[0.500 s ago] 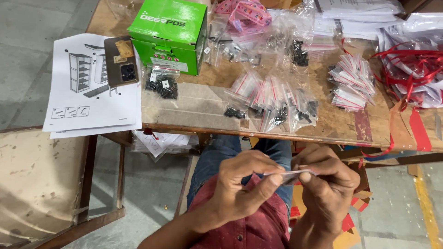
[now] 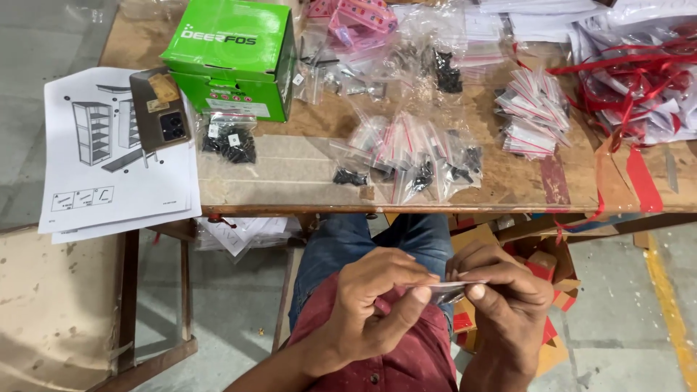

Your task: Packaging and organizing small hardware components into plastic bags at a workbench.

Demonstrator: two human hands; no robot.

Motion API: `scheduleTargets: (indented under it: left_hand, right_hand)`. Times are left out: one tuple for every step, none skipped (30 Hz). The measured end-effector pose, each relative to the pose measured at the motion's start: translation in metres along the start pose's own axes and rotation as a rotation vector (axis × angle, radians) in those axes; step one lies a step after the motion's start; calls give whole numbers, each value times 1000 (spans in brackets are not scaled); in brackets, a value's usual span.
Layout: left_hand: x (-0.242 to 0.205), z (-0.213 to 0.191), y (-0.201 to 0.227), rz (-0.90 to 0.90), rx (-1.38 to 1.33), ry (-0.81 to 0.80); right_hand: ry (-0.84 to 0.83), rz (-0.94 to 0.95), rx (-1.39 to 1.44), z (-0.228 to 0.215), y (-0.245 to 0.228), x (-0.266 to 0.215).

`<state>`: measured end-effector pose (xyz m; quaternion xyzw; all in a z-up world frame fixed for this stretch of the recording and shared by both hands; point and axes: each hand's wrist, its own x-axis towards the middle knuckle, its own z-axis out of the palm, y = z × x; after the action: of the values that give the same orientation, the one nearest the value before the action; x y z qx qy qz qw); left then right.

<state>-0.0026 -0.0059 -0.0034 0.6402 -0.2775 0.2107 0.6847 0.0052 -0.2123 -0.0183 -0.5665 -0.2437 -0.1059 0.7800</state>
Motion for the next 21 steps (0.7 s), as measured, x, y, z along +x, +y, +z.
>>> scheduleTargets:
  left_hand:
    - [0, 1, 0, 1, -3, -4]
    - [-1, 1, 0, -18, 16, -17]
    - [-2, 2, 1, -38, 35, -27]
    - [-5, 3, -1, -37, 34, -27]
    - [-7, 5, -3, -43, 50, -23]
    - [-10, 6, -4, -48, 66, -18]
    - [-10, 7, -4, -48, 67, -18]
    - [-10, 7, -4, 11, 82, -20]
    - [-10, 8, -3, 70, 96, -24]
    - [-10, 9, -3, 70, 96, -25]
    - [-9, 10, -3, 9, 72, -33]
    - [-9, 11, -3, -52, 47, -42]
    - [-9, 12, -4, -52, 46, -44]
    - [-8, 13, -5, -75, 36, -23]
    - [-10, 13, -5, -103, 26, 0]
    - [-10, 14, -6, -108, 26, -1]
    - [-9, 14, -7, -100, 60, 16]
    - [-8, 14, -8, -93, 94, 32]
    - [-7, 15, -8, -93, 95, 31]
    - [-6, 16, -8, -55, 112, 18]
    - [-5, 18, -8, -17, 127, 5]
  right_hand:
    - [4, -2, -2, -1, -1, -1]
    - [12, 18, -37, -2, -3, -2]
    - [17, 40, -71, -3, -4, -3]
    - [18, 40, -73, -5, -2, -6]
    - [41, 36, -70, -7, 0, -8]
    - [64, 32, -68, -10, 3, -11]
    - [63, 32, -67, -12, 5, -14]
    - [87, 24, -52, -14, 7, -17]
    - [113, 16, -37, -16, 9, -20]
    - [114, 15, -37, -18, 12, -20]
    - [118, 7, 1, -20, 15, -21]
    - [122, -2, 39, -22, 18, -22]
    - [124, -2, 39, -19, 17, -20]
    - [153, 21, 38, -15, 18, -18]
    - [182, 49, 39, -11, 18, -18]
    - [185, 53, 39, -11, 15, -15]
    - [108, 58, -72, -11, 13, -12]
    - [31, 63, -182, -10, 11, -8]
    - [32, 63, -181, -12, 13, -10]
    - [19, 53, -209, -13, 15, -11]
    - [7, 43, -239, -15, 17, -13]
